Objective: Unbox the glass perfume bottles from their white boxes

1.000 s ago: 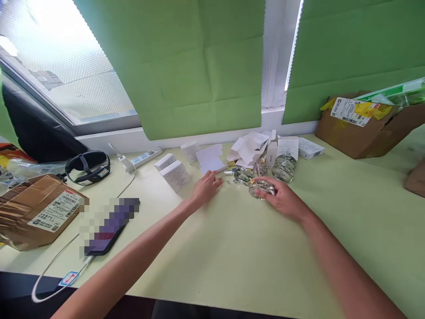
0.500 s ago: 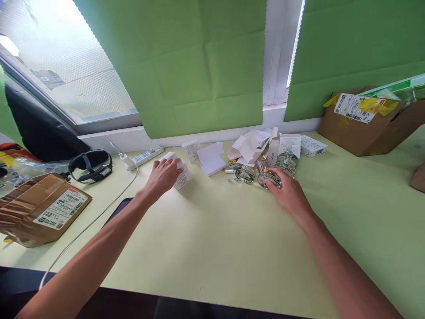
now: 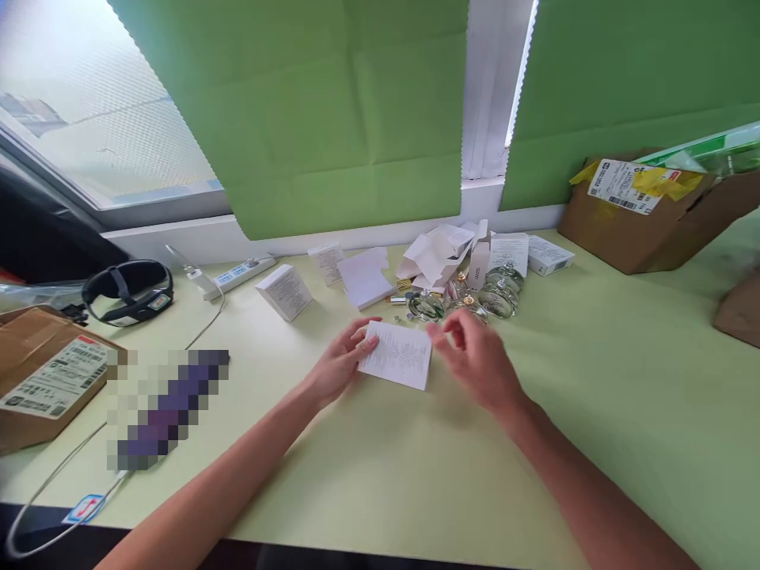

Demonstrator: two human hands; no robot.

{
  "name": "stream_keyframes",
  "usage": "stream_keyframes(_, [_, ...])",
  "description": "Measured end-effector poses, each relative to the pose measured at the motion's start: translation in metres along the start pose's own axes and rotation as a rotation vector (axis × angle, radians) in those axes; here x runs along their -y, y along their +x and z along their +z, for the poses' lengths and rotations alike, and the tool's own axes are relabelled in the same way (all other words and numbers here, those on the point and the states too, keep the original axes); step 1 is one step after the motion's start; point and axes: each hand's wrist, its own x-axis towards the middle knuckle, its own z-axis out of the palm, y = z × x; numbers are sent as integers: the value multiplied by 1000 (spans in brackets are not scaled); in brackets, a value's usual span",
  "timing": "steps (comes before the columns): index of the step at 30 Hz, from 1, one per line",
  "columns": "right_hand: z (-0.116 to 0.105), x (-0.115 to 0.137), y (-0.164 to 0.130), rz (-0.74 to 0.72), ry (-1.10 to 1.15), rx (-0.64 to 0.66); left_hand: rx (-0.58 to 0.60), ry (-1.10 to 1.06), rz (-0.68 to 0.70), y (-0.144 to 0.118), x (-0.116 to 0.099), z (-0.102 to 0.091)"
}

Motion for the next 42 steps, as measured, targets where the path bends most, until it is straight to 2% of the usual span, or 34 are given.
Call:
stream_keyframes(3, [12,-5,-2,255,223,405,66,-152,-22,4,11,7])
stream_keyframes(4, [13,-8,-2,303,289,474,106,-166,-33,4,10,5])
stream_keyframes(6, [13,-11,-1,323,384,533,209,-153,-61,2,6,-3])
stream_keyframes(8, [10,-14,1,319,446,536,282,-110,-73,1,3,-11])
stream_keyframes(11, [8,-16,2,342,524,564,303,-45,-41,0,3,-18])
stream_keyframes(16, [9,-18,1,374,581,584,313,-9,-1,1,7,-14])
stream_keyframes(18, [9,-18,0,381,601,575,263,21,34,1,6,-12])
stream_keyframes(22, [11,-16,-1,325,656,510,18,168,204,-3,2,-8])
stream_keyframes(24, [13,-15,-2,270,688,479,-43,197,265,-6,0,-7])
stream_keyframes(30, [14,-16,-6,140,713,464,-96,258,423,-9,0,-3])
stream_keyframes(34, [14,-17,-7,96,690,462,-94,310,466,-8,3,-2])
stream_keyframes(38, [14,-15,-6,114,655,448,-122,272,483,-8,2,-3])
stream_keyframes(42, [10,-14,-3,185,606,465,-49,283,420,-7,-1,-6])
